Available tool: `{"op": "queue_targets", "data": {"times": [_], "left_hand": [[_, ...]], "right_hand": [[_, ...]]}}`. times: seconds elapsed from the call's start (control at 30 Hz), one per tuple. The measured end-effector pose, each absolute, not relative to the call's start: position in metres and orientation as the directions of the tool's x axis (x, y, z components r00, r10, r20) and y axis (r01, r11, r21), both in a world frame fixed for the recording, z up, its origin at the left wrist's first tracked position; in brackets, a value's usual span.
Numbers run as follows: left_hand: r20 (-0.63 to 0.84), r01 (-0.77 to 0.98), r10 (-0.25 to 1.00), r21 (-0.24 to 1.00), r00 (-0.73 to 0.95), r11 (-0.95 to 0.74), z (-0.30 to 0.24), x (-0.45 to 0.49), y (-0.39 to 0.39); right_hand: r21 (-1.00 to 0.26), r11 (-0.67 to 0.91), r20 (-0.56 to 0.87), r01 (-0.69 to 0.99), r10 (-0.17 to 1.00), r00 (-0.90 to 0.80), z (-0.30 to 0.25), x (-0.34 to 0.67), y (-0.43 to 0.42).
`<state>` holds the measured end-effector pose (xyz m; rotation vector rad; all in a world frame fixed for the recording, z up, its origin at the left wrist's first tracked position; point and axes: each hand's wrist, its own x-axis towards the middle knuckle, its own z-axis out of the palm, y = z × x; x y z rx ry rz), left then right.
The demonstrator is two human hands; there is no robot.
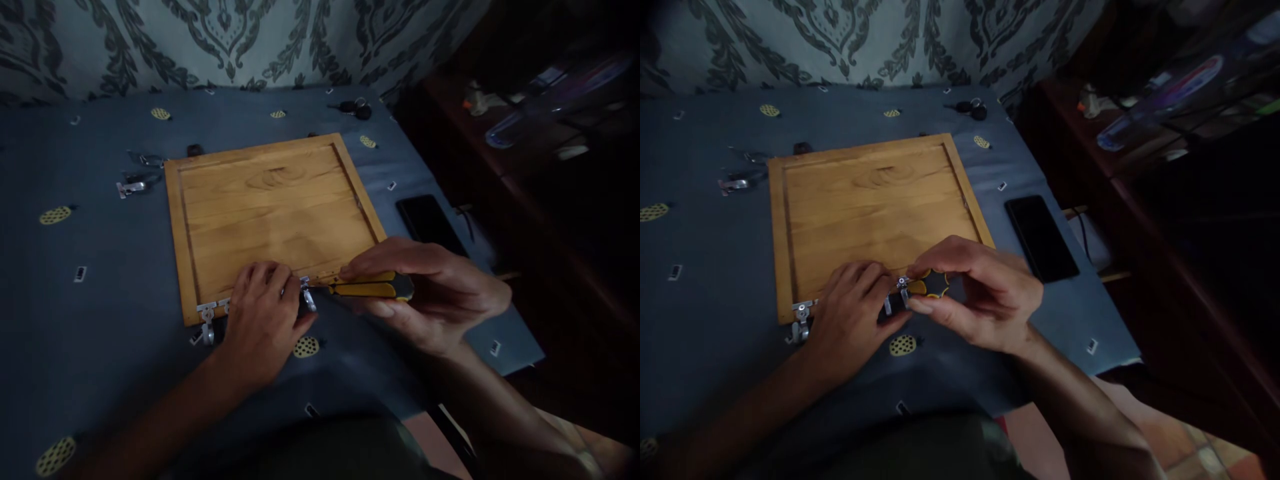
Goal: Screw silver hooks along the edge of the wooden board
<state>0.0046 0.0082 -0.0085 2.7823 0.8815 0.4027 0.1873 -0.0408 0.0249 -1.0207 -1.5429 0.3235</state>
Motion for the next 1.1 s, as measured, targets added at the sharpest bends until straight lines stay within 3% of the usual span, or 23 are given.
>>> {"op": "queue_targets", "data": {"times": [0.17, 0.27, 0.7, 1.0, 1.1], "left_hand": [[0.193, 0.522, 0.58, 0.28, 0.791, -0.805, -0.009, 0.003, 0.009], [0.214, 0.511, 0.57, 0.275, 0.793, -0.814, -0.01, 0.003, 0.009], [0.228, 0.51, 0.571, 0.277, 0.789, -0.815, -0.009, 0.003, 0.009], [0.228, 0.514, 0.572, 0.271, 0.788, -0.814, -0.008, 0.004, 0.008], [0.212, 0.514, 0.575, 0.28, 0.79, -0.811, -0.009, 0.003, 0.009]], "right_hand": [[-0.626, 0.663, 0.68, 0.411, 0.722, -0.129, 0.031, 0.192, -0.04], [-0.654, 0.629, 0.632, 0.421, 0.76, -0.153, 0.032, 0.194, -0.043], [-0.753, 0.62, 0.64, 0.22, 0.768, 0.029, 0.022, 0.19, -0.039], [-0.719, 0.644, 0.679, 0.261, 0.731, 0.067, 0.023, 0.187, -0.037], [-0.745, 0.549, 0.645, 0.379, 0.737, 0.201, 0.031, 0.192, -0.045]]}}
